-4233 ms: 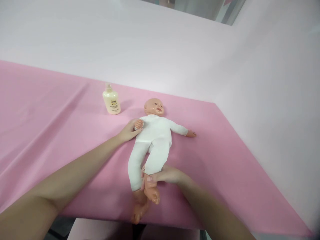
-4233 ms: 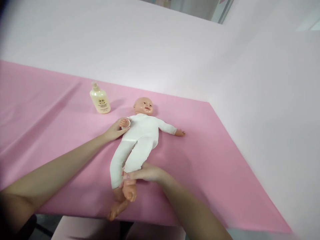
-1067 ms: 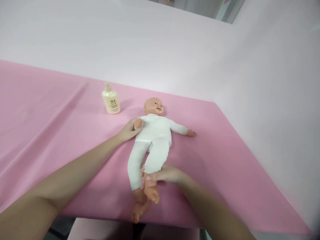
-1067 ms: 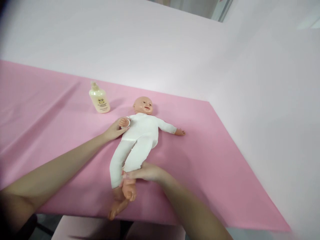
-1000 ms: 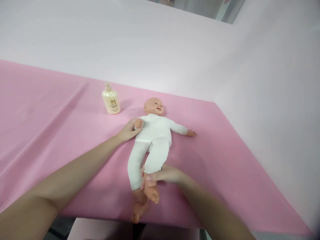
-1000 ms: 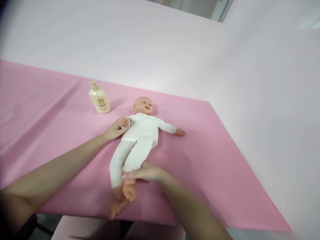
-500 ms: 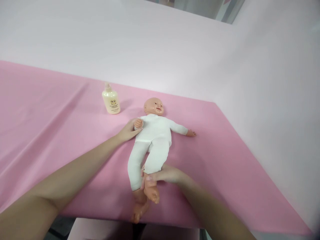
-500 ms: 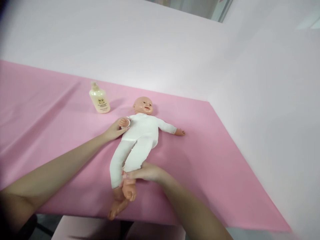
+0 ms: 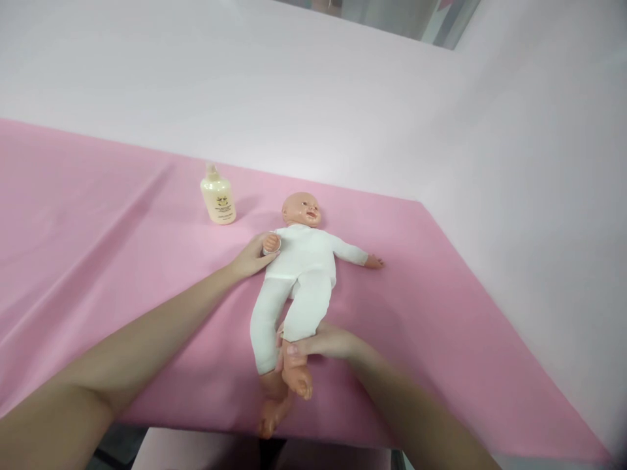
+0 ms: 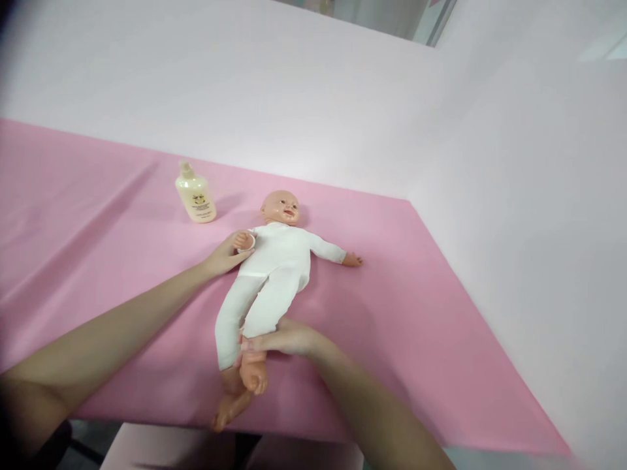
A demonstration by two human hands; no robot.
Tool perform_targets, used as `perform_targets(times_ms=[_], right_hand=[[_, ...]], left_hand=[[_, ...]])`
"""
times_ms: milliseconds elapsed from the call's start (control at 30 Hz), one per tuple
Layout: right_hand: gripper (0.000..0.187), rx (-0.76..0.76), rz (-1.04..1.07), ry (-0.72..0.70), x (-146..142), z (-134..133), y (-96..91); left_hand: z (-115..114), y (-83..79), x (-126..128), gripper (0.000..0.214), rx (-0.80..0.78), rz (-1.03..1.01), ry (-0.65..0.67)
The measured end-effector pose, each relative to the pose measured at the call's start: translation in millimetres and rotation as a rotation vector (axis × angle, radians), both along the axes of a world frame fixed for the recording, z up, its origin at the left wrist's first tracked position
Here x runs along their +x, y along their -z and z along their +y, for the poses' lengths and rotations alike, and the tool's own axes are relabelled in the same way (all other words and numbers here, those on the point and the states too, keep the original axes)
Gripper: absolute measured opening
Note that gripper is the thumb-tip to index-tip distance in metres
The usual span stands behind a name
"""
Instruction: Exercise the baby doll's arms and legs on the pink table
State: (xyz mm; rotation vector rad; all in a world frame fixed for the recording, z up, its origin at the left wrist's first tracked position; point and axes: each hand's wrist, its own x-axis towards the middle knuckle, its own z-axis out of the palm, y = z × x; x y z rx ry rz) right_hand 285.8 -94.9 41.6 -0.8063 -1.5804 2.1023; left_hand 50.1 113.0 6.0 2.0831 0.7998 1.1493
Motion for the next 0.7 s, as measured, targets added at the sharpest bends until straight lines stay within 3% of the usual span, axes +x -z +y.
perform_targets(times_ms=[133,367,533,700], right_hand=[[0.06,-0.067,0.063,0.032,-1,0,0.8],[0.06,-0.053,0.124,0.078,-2,2,5.1],[0.064,-0.077,0.306,0.194,-1,0,11.6],[0.057,-0.016,0.455,0.401,5,-2,1.3]], left_hand=[[0,0.3,1,0.055,0.003,-0.015,-0.011],[0,6.2,0,0.057,-0.089,-0.059,-0.092],[7,14.6,0,0.069,-0.332,-0.303,-0.243],[18,17.8,0,0.067,-0.482,-0.588,-0.336]])
